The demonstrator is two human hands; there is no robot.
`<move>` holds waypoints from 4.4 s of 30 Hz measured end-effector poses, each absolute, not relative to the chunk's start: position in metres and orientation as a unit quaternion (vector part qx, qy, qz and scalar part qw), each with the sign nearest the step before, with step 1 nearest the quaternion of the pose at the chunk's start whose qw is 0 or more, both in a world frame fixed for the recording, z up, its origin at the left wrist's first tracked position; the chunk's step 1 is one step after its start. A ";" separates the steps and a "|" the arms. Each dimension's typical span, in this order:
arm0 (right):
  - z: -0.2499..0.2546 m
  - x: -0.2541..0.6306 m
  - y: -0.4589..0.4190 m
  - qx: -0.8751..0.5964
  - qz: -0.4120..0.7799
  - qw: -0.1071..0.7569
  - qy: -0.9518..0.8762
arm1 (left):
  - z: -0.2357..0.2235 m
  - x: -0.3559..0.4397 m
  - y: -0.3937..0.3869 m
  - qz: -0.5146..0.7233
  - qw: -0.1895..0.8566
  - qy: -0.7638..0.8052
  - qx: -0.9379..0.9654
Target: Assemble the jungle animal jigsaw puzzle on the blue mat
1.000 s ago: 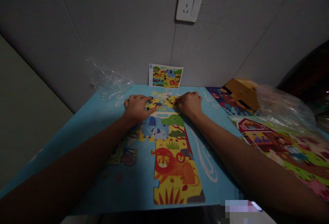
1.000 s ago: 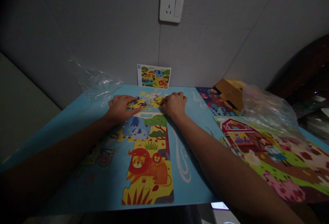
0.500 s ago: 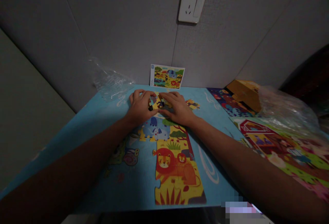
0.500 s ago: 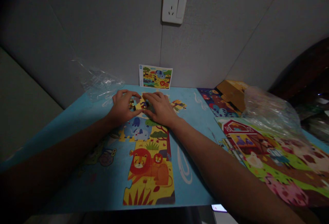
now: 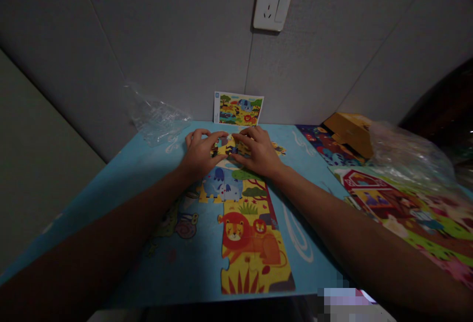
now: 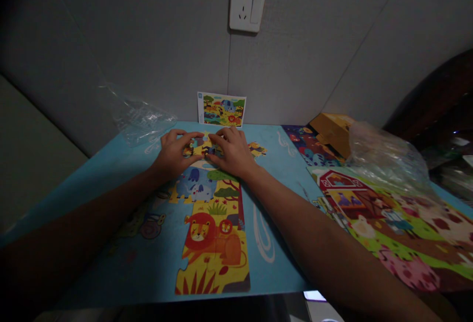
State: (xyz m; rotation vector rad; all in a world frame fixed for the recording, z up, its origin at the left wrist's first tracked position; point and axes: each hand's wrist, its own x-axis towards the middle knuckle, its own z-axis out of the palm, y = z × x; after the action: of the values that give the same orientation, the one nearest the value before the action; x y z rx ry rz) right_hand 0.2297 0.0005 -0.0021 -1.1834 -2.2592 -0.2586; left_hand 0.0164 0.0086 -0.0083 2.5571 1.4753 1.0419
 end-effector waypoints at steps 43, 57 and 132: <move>0.020 0.181 -0.055 -0.348 0.126 0.071 -0.926 | -0.010 0.013 0.012 0.198 0.003 0.598 0.777; 0.018 0.186 -0.050 -0.375 0.098 0.072 -0.919 | -0.007 0.013 0.013 0.247 -0.007 0.578 0.777; -0.013 0.218 0.012 -0.523 0.021 0.191 -0.830 | -0.013 0.012 0.025 0.199 0.063 0.588 0.782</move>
State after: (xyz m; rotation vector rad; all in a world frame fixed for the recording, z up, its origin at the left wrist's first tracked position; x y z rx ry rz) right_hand 0.2182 0.0118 -0.0133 -1.4693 -2.3327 0.0591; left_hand 0.0123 0.0248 -0.0133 2.3611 1.7762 0.6002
